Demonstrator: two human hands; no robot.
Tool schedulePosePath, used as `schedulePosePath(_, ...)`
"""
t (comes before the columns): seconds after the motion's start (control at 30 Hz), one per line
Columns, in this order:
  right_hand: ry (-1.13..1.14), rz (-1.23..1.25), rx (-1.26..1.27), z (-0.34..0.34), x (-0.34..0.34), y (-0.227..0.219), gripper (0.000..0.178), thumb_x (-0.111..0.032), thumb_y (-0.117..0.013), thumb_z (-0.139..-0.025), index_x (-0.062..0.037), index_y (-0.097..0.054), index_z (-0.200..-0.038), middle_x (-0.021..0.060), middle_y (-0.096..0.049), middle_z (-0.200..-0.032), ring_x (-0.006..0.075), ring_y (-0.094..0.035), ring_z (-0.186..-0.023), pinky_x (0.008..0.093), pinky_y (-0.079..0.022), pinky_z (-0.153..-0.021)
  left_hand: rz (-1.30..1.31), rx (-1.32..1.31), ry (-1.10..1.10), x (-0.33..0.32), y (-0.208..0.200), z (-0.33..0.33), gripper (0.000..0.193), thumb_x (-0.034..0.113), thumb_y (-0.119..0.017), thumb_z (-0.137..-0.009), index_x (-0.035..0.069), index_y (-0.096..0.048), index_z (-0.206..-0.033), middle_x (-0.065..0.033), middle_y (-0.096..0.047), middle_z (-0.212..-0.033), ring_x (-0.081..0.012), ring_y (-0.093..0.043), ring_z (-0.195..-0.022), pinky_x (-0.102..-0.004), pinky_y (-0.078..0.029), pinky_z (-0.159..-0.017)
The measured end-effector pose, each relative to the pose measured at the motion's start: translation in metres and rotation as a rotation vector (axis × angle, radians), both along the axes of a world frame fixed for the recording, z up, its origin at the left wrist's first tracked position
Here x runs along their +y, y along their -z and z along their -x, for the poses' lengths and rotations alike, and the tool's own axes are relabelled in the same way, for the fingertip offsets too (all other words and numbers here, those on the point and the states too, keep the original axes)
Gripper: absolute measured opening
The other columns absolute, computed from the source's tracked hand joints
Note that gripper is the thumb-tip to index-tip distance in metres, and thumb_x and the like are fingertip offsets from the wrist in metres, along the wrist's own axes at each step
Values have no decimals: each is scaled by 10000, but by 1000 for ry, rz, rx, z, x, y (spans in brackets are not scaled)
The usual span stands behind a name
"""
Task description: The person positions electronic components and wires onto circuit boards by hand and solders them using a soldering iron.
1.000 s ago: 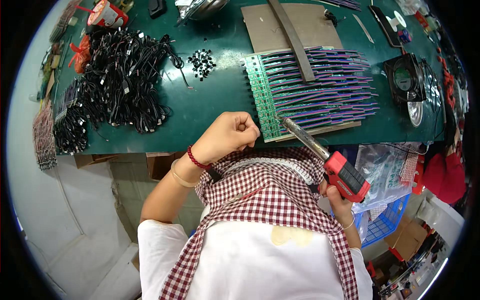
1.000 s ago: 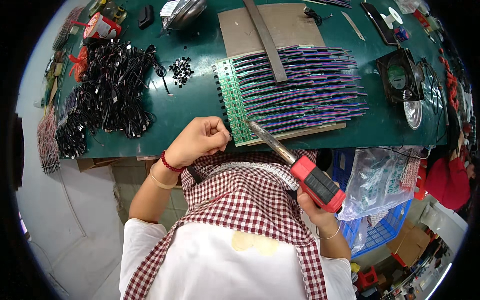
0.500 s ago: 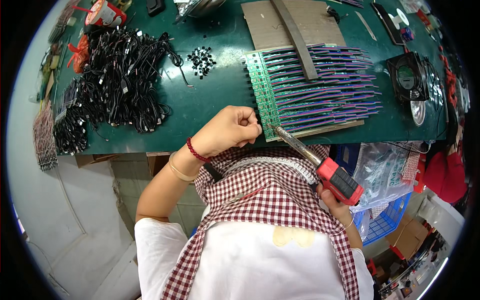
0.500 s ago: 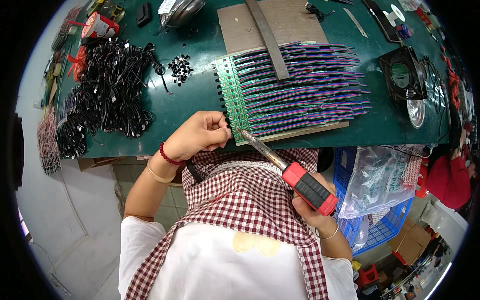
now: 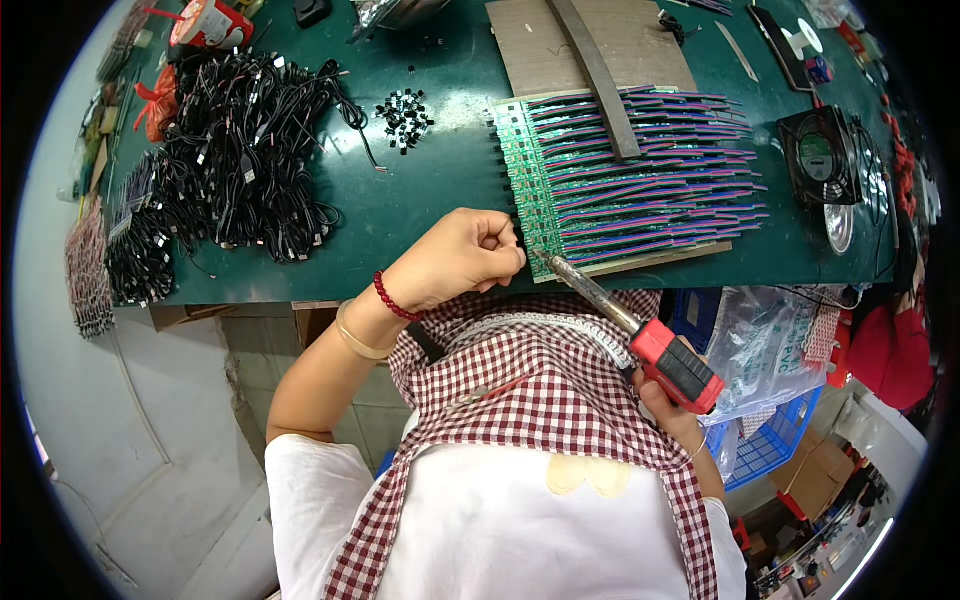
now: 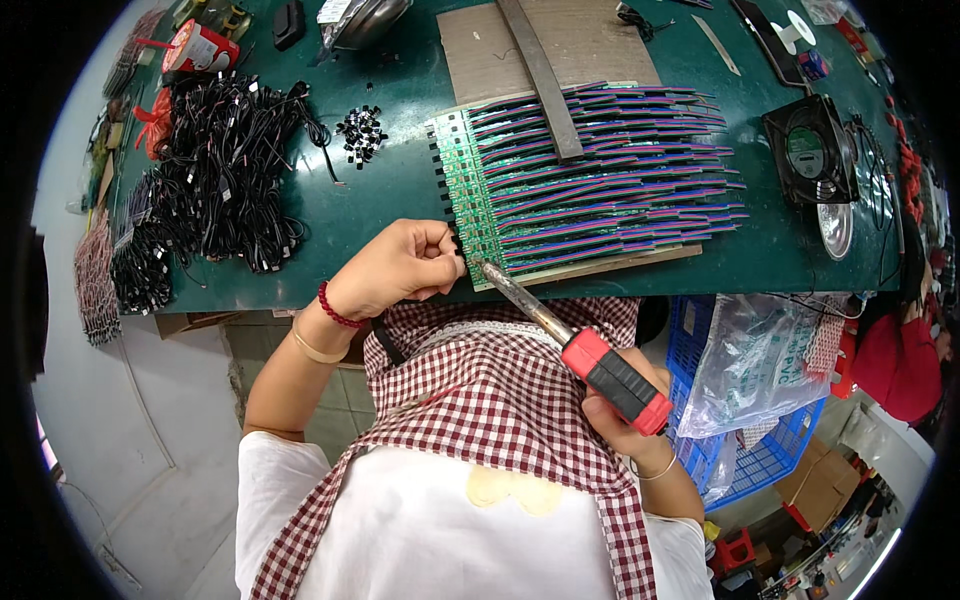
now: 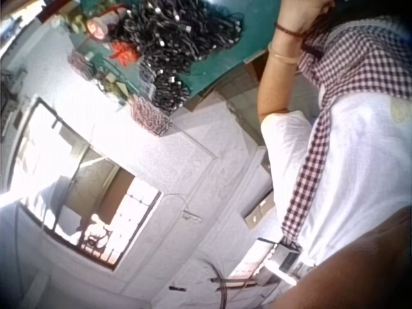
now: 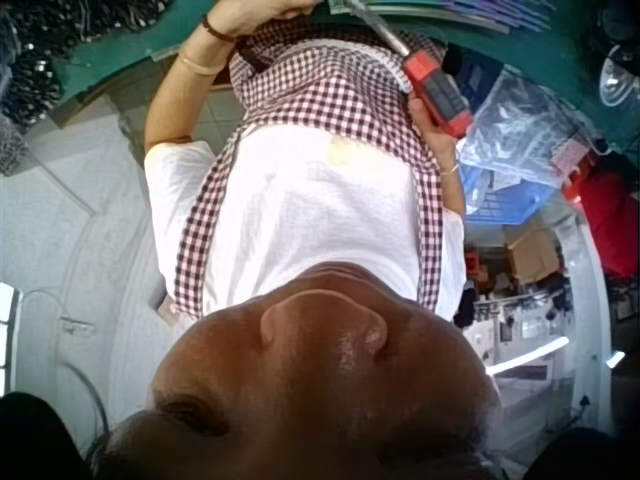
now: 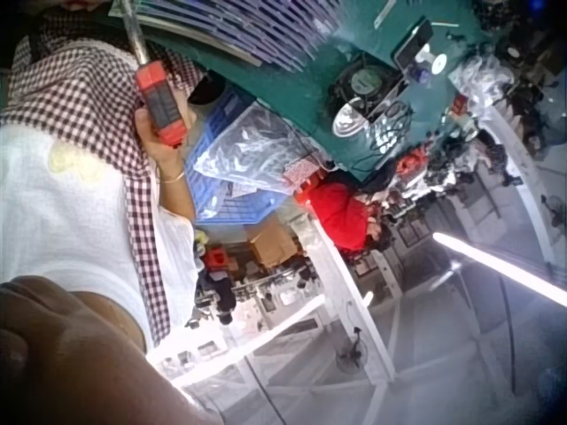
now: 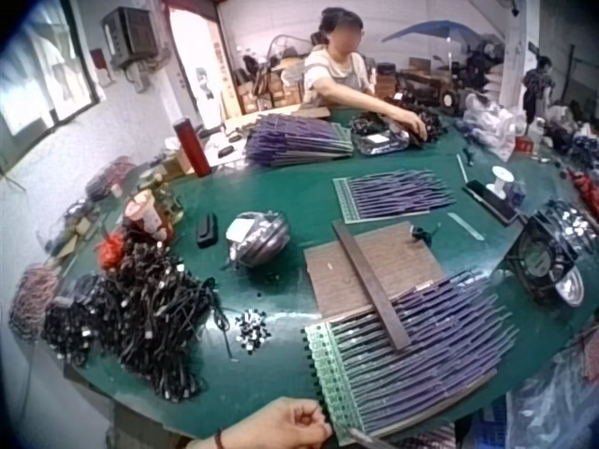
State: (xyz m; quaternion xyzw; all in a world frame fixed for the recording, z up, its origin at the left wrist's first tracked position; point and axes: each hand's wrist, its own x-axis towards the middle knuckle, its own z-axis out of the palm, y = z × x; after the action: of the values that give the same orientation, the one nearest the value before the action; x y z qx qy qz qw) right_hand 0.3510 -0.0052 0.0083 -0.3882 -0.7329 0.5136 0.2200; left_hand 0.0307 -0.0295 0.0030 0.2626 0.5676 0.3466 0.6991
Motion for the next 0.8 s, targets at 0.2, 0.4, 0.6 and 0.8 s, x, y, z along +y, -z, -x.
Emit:
schedulePosePath(0.2, -122, -230, -45, 5, 3, -6, 129, -192, -681, -732, -82, -630, -775, 34, -570, -714, 171, -556, -569, 297, -412, -504, 5, 30, -7, -1, 1, -1, 155, 68, -612, -846, 57, -511, -730, 6, -549, -618, -13, -410, -477, -168, -318, -420)
schedulePosePath(0.4, -38, -216, 37, -7, -6, 3, 146, -192, -683, -730, -70, -626, -786, 45, -575, -709, 181, -556, -572, 301, -420, -518, 7, 47, -17, -3, 0, -5, 145, 64, -616, -839, 54, -516, -733, -3, -557, -616, -15, -419, -476, -169, -317, -418)
schedulePosePath(0.6, 42, 224, -65, -20, -14, 12, 166, -201, -688, -727, -66, -629, -803, 49, -590, -739, 185, -576, -602, 292, -435, -546, 1, 41, -18, -4, 5, -2, 136, 62, -614, -837, 49, -524, -736, -7, -561, -617, -17, -422, -472, -171, -316, -416)
schedulePosePath(0.8, -38, 69, -52, -3, -3, 0, 172, -205, -688, -733, -59, -628, -802, 53, -588, -738, 186, -575, -604, 292, -435, -545, -4, 50, -22, -1, 0, -1, 136, 59, -612, -837, 47, -525, -733, -7, -560, -614, -17, -419, -466, -171, -315, -415)
